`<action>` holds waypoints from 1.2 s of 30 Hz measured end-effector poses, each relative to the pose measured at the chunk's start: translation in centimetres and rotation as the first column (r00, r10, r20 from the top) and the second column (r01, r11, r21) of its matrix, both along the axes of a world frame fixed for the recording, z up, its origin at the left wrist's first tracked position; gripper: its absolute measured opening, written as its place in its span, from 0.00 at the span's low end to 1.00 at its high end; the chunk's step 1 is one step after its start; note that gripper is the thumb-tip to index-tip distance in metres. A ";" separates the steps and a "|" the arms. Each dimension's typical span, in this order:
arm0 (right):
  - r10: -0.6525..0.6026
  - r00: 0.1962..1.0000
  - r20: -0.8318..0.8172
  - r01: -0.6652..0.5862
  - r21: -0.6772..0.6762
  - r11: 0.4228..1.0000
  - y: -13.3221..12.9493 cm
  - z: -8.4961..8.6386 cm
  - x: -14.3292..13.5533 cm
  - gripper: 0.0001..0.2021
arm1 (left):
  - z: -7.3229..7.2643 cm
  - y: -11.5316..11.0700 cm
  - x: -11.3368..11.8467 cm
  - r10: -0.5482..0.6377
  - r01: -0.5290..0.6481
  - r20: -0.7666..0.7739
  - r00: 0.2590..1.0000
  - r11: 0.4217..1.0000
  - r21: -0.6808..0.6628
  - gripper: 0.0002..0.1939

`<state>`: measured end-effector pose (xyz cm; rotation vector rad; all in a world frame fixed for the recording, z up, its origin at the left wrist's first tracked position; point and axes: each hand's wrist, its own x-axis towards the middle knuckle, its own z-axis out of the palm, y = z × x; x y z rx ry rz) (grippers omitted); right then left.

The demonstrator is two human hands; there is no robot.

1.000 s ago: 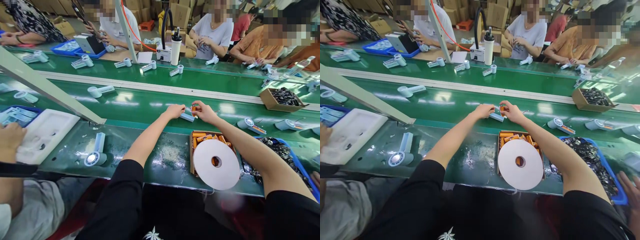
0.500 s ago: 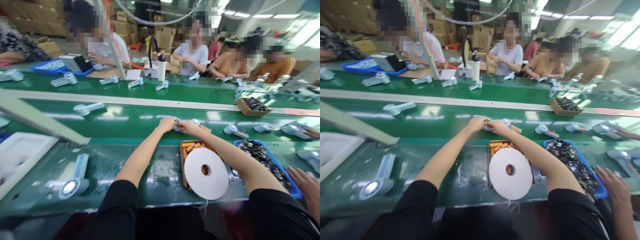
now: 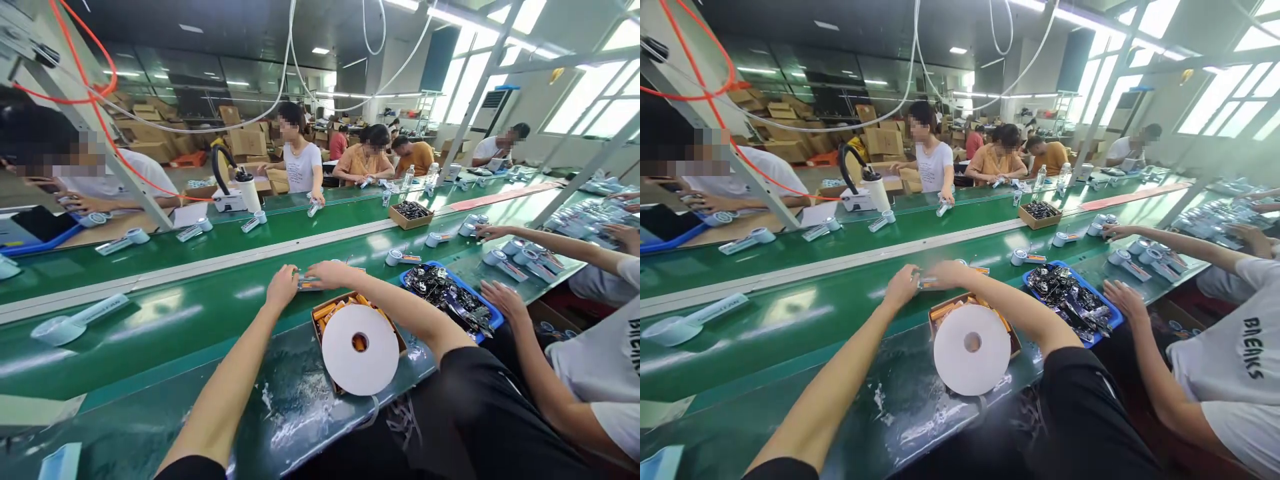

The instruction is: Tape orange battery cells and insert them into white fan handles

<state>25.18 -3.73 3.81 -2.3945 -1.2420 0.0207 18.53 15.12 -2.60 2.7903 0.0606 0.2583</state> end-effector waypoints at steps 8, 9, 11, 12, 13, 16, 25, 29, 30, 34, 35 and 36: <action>-0.021 0.935 -0.354 0.264 0.656 0.707 -19.9 -4.7 -10.0 0.14 | 2.2 -10.5 -11.9 -0.756 0.754 0.012 0.655 0.654 0.059 0.39; -0.045 0.915 -0.401 0.327 0.672 0.664 -21.0 -5.8 -11.2 0.15 | 2.3 -11.1 -12.4 -0.750 0.750 -0.025 0.660 0.659 0.055 0.39; -0.095 0.883 -0.460 0.420 0.682 0.600 -22.3 -7.7 -13.1 0.15 | 2.2 -11.6 -12.7 -0.747 0.751 -0.087 0.659 0.658 0.043 0.44; -0.120 0.870 -0.479 0.455 0.683 0.571 -22.7 -8.3 -13.9 0.15 | 2.1 -11.5 -12.9 -0.748 0.755 -0.108 0.654 0.654 0.040 0.48; -0.142 0.856 -0.496 0.488 0.688 0.536 -22.9 -8.8 -14.6 0.15 | 1.8 -11.3 -13.1 -0.745 0.754 -0.123 0.655 0.656 0.038 0.51; -0.150 0.822 -0.550 0.557 0.720 0.413 -23.1 -9.7 -16.4 0.15 | 1.1 -10.3 -14.8 -0.690 0.697 -0.115 0.714 0.716 0.035 0.52; 0.404 0.469 -0.786 0.016 0.464 0.886 -16.5 -9.0 -22.2 0.26 | -1.3 -8.1 -22.5 -0.251 0.248 0.463 0.850 0.966 0.070 0.38; 0.507 0.474 -0.720 -0.354 0.371 0.858 -14.4 -9.7 -24.2 0.28 | -2.5 -6.2 -24.0 -0.054 0.064 0.564 0.824 0.998 0.003 0.36; 0.485 0.553 -0.677 -0.431 0.266 0.862 -14.2 -9.9 -24.3 0.25 | -2.7 -5.6 -24.4 0.011 0.019 0.570 0.822 0.999 -0.047 0.37; 0.423 0.749 -0.510 -0.526 -0.069 0.848 -14.9 -9.4 -22.4 0.14 | -3.8 -4.1 -26.3 0.148 -0.084 0.520 0.841 0.986 -0.145 0.38; 0.405 0.767 -0.497 -0.487 -0.039 0.873 -15.1 -8.8 -21.4 0.13 | -4.1 -4.1 -26.8 0.158 -0.096 0.501 0.851 0.984 -0.147 0.39; 0.368 0.808 -0.460 -0.407 0.015 0.913 -15.2 -8.1 -20.2 0.14 | -4.5 -4.3 -27.1 0.164 -0.102 0.488 0.857 0.983 -0.151 0.39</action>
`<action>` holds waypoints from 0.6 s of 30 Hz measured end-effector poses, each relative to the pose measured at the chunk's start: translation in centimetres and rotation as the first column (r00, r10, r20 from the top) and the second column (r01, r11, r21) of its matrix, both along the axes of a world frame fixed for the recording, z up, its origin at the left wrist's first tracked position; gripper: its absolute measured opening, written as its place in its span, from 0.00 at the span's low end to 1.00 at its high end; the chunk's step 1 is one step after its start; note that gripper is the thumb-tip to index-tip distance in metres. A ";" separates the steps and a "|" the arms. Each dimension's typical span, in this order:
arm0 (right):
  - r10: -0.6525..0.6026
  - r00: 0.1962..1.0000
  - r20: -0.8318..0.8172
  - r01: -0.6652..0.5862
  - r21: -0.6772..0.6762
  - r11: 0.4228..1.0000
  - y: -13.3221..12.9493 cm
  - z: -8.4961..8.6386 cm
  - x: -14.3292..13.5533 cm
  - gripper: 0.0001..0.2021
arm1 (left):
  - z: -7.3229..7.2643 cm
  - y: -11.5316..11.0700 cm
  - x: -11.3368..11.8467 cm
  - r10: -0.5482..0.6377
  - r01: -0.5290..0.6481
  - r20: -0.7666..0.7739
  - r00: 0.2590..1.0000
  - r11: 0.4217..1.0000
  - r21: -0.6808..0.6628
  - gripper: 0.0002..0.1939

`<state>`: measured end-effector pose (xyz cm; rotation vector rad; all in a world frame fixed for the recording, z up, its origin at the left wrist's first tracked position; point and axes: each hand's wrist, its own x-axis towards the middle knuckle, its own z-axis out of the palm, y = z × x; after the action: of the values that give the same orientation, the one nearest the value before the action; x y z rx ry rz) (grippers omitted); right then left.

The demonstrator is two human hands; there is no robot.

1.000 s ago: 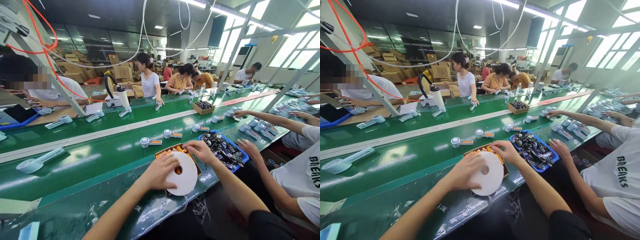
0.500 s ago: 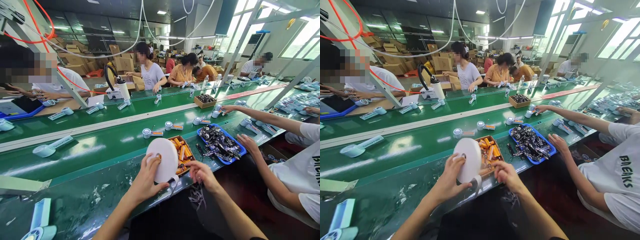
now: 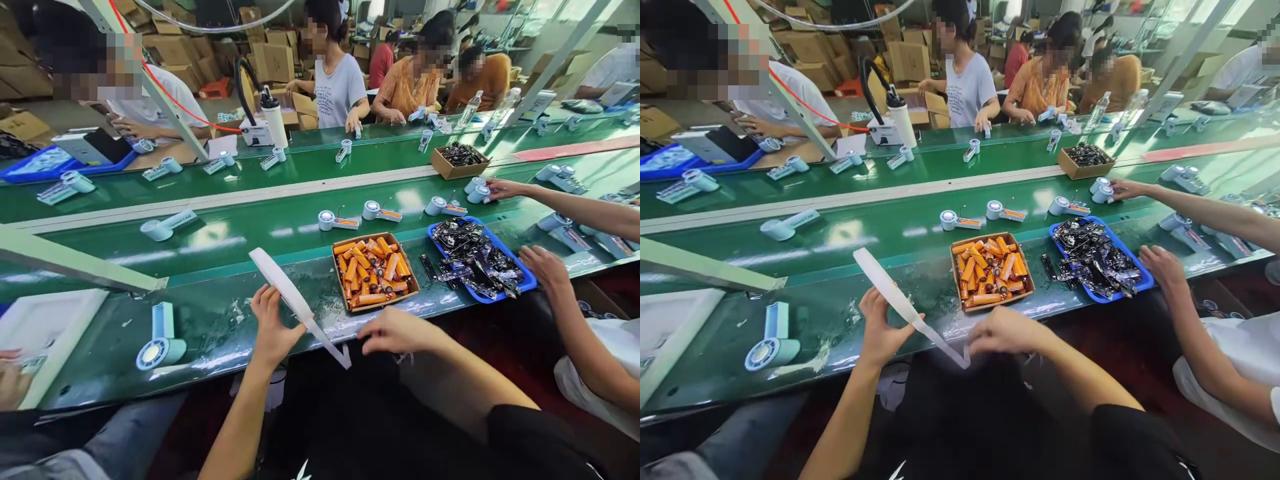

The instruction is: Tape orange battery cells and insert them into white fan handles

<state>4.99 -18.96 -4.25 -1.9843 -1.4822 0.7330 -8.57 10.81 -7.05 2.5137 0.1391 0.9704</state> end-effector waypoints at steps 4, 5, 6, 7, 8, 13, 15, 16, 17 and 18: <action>-0.506 0.780 0.369 0.430 0.270 0.861 1.8 2.4 4.9 0.15 | -1.4 -2.1 -0.1 -0.039 0.038 -0.026 0.999 0.999 -0.034 0.39; -0.551 0.688 0.472 0.476 0.280 0.834 2.7 2.5 5.9 0.16 | -1.6 -2.7 0.1 -0.057 0.056 -0.040 0.998 0.998 -0.038 0.40; -0.556 0.620 0.554 0.502 0.264 0.823 3.7 2.5 6.8 0.18 | -1.8 -3.3 0.3 -0.077 0.075 -0.057 0.995 0.997 -0.037 0.41; -0.541 0.582 0.607 0.519 0.235 0.822 4.7 2.4 7.7 0.19 | -1.9 -3.8 0.5 -0.092 0.090 -0.074 0.993 0.995 -0.033 0.41; -0.528 0.570 0.629 0.531 0.209 0.821 5.6 2.1 8.4 0.18 | -2.0 -4.2 0.7 -0.104 0.102 -0.090 0.990 0.994 -0.027 0.42; -0.602 0.756 0.256 0.496 0.377 0.782 7.2 1.0 9.7 0.10 | -1.7 -4.2 0.3 -0.090 0.096 -0.137 0.987 0.994 0.043 0.41; -0.557 0.822 -0.120 0.541 0.474 0.695 6.7 1.2 8.8 0.14 | -1.4 -3.7 -0.3 -0.049 0.067 -0.169 0.984 0.992 0.104 0.39; -0.508 0.812 -0.285 0.580 0.485 0.655 6.4 1.4 8.1 0.17 | -1.1 -3.4 -0.7 -0.027 0.052 -0.186 0.982 0.990 0.133 0.38; -0.468 0.787 -0.401 0.616 0.476 0.628 6.0 1.8 7.3 0.20 | -0.9 -3.2 -1.0 -0.008 0.042 -0.203 0.979 0.986 0.161 0.36; -0.450 0.765 -0.461 0.639 0.460 0.616 5.7 2.2 6.5 0.22 | -0.7 -3.0 -1.3 0.007 0.034 -0.217 0.976 0.982 0.186 0.35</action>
<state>11.49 -13.24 -2.04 -1.5874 -0.6953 0.2209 -9.83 7.77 -7.72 2.7879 0.1000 0.7305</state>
